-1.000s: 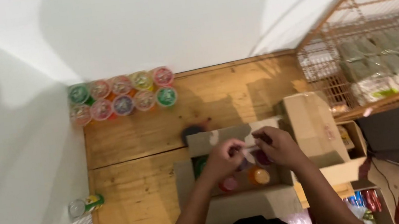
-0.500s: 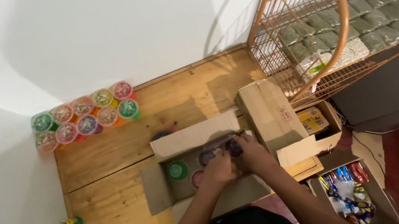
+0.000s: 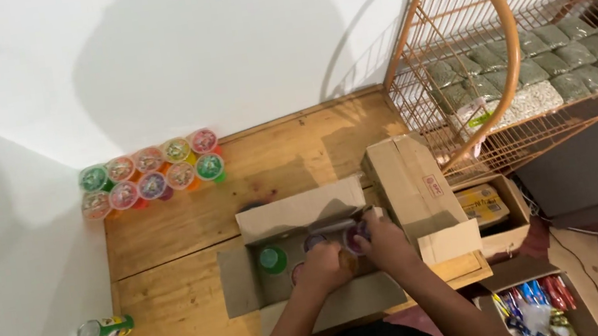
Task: Arranging colorful jelly containers on a wooden table and placing them into a cardboard box.
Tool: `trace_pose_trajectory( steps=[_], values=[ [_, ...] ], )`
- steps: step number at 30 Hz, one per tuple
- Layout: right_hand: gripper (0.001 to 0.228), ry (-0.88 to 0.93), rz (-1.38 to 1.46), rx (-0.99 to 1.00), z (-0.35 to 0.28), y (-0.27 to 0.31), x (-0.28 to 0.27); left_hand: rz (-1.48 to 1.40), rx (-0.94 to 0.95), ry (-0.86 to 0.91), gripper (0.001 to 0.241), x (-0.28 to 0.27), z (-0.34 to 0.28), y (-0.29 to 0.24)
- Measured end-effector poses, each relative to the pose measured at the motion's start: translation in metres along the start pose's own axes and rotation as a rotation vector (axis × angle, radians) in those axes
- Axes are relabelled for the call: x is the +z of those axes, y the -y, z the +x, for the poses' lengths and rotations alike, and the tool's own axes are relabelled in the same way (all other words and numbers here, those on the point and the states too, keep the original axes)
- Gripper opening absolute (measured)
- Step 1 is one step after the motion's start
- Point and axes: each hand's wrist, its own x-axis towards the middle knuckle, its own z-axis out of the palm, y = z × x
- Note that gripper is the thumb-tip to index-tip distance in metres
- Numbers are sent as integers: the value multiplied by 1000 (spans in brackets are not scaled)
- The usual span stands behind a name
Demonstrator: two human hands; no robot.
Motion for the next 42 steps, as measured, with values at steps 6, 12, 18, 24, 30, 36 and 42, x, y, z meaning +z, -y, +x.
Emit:
trace_pose_trajectory(
  steps=[6, 12, 18, 24, 30, 36, 42],
  values=[
    [34, 21, 276, 358, -17, 30, -77, -278, -50, -105, 49, -58, -18, 21],
    [30, 99, 1653, 37, -8, -39, -47, -1232, 16, -92, 57, -60, -37, 79],
    [82, 372, 1641, -41, -24, 35, -65, -1493, 148, -132, 83, -63, -40, 48],
    [62, 418, 1593, 8, -14, 29, -19, -1143, 142, -209, 74, -55, -42, 45],
    [60, 390, 1604, 39, 3, 23, 8, -1036, 88, -313, 75, -67, -51, 35],
    [69, 283, 1069, -206, 32, 80, -10, -1005, -49, -389, 82, -88, -54, 45],
    [62, 176, 719, -87, 89, 143, -18, -572, -204, -511, 70, -118, -43, 64]
  ],
)
